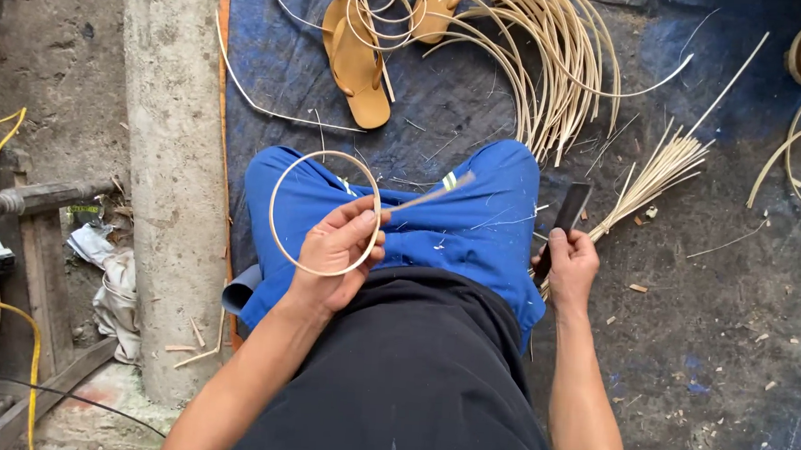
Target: The person sits on the ground and bends thin bamboo strips into circular hoops, joining and pressing the ends together and shaping each hoop by hand. Finished hoops are set aside with a pile of completed rings while new strips are picked up and worked one at a time.
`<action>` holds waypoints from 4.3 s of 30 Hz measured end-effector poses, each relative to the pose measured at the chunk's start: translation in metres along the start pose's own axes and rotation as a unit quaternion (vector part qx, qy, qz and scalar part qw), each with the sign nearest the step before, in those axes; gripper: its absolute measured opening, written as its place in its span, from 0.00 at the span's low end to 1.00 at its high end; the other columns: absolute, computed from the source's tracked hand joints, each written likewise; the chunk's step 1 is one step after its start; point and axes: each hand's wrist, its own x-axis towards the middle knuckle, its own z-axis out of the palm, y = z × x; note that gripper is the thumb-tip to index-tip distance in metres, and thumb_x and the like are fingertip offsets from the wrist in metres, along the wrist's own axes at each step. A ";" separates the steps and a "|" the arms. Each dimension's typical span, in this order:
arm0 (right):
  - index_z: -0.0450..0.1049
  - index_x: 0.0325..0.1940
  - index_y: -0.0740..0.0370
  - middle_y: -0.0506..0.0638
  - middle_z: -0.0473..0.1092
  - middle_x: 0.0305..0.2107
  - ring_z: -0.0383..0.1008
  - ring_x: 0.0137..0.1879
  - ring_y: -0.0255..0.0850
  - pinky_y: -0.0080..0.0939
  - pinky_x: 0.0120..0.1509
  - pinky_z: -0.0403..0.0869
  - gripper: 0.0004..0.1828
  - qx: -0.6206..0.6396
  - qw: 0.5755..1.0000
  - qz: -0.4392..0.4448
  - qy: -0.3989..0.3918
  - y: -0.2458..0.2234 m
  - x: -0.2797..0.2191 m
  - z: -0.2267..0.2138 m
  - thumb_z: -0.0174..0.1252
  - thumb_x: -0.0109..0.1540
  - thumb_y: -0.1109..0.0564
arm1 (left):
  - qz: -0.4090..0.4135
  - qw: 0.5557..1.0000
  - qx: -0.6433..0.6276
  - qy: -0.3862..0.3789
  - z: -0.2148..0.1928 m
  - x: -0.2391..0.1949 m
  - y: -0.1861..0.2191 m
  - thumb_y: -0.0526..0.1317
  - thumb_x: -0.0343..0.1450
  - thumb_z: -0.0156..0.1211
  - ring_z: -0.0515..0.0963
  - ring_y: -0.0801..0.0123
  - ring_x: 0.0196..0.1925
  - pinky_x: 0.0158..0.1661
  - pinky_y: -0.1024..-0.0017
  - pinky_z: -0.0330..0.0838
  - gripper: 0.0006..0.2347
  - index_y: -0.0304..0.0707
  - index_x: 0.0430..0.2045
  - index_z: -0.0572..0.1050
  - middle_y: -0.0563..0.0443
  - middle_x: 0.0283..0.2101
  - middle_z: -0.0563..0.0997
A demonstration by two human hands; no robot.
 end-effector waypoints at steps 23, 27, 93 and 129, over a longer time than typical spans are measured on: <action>0.71 0.64 0.67 0.57 0.76 0.53 0.79 0.57 0.43 0.40 0.62 0.77 0.28 0.083 0.853 -0.339 -0.388 -0.175 -0.123 0.041 0.69 0.61 0.64 | -0.006 0.981 0.110 -0.158 0.019 -0.024 -0.016 0.28 0.72 0.61 0.82 0.73 0.32 0.28 0.81 0.75 0.12 0.25 0.50 0.78 0.44 0.40 0.84; 0.72 0.61 0.66 0.55 0.77 0.48 0.80 0.53 0.40 0.38 0.56 0.79 0.24 0.102 0.844 -0.367 -0.378 -0.174 -0.123 0.044 0.69 0.62 0.64 | -0.012 0.981 0.122 -0.153 0.021 -0.025 -0.015 0.28 0.72 0.62 0.83 0.72 0.33 0.29 0.80 0.75 0.12 0.25 0.50 0.78 0.43 0.41 0.84; 0.72 0.39 0.63 0.50 0.69 0.25 0.74 0.31 0.43 0.43 0.35 0.71 0.06 -0.215 0.777 -0.585 -0.088 -0.267 -0.132 0.058 0.64 0.65 0.61 | 0.293 0.906 0.244 -0.181 0.037 -0.037 -0.009 0.67 0.78 0.33 0.57 0.80 0.26 0.27 0.79 0.52 0.37 0.24 0.55 0.75 0.58 0.30 0.63; 0.78 0.47 0.71 0.52 0.76 0.26 0.76 0.25 0.35 0.34 0.28 0.75 0.12 0.036 0.882 -0.004 -0.471 -0.223 -0.100 0.045 0.58 0.64 0.61 | 0.137 0.884 0.418 -0.160 0.003 -0.030 0.050 0.69 0.75 0.26 0.57 0.81 0.21 0.22 0.77 0.53 0.41 0.27 0.50 0.81 0.61 0.20 0.61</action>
